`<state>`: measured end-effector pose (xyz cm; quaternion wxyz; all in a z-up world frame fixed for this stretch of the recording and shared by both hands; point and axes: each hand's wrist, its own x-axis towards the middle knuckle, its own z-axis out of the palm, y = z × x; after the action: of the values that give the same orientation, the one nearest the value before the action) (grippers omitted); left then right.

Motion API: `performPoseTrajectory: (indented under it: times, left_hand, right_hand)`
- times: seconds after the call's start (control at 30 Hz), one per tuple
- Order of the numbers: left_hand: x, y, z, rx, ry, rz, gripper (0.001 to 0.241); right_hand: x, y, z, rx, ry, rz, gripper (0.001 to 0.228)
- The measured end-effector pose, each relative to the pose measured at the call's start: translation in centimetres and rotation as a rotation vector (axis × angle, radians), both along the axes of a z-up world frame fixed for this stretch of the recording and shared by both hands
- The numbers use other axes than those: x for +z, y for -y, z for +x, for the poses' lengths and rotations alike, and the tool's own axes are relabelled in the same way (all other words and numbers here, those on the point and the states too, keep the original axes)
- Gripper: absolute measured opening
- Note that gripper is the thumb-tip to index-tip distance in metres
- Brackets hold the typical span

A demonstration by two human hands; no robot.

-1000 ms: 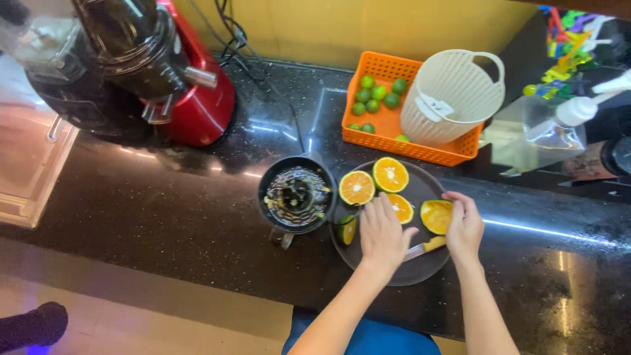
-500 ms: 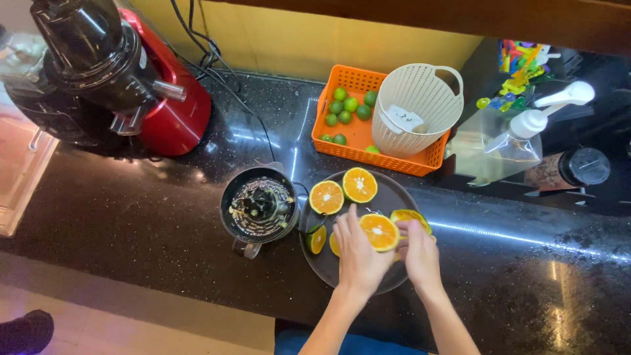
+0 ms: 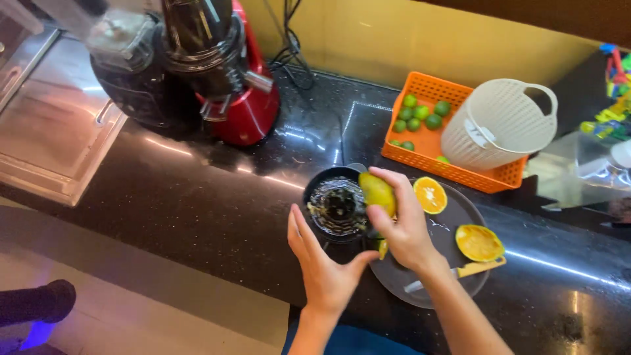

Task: Cutting oranges and lemons and using an electric juicer to extract juice.

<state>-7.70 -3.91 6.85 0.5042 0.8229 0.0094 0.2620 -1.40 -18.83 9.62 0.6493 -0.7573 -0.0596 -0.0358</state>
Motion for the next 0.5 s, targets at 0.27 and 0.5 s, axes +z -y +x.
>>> performPoseTrajectory:
  times: [0.27,0.5]
  left_hand:
    - [-4.4,-4.6,3.4,-0.209,-0.115,-0.124,0.137]
    - [-5.3,-5.0,4.2,-0.344,-0.180,-0.251,0.137]
  right_hand:
    - [-0.5,-4.4,2.6,0.232,0.566,-0.745,0.058]
    - [-1.8,-5.3,4.1,0.082,0.696,-0.844,0.030]
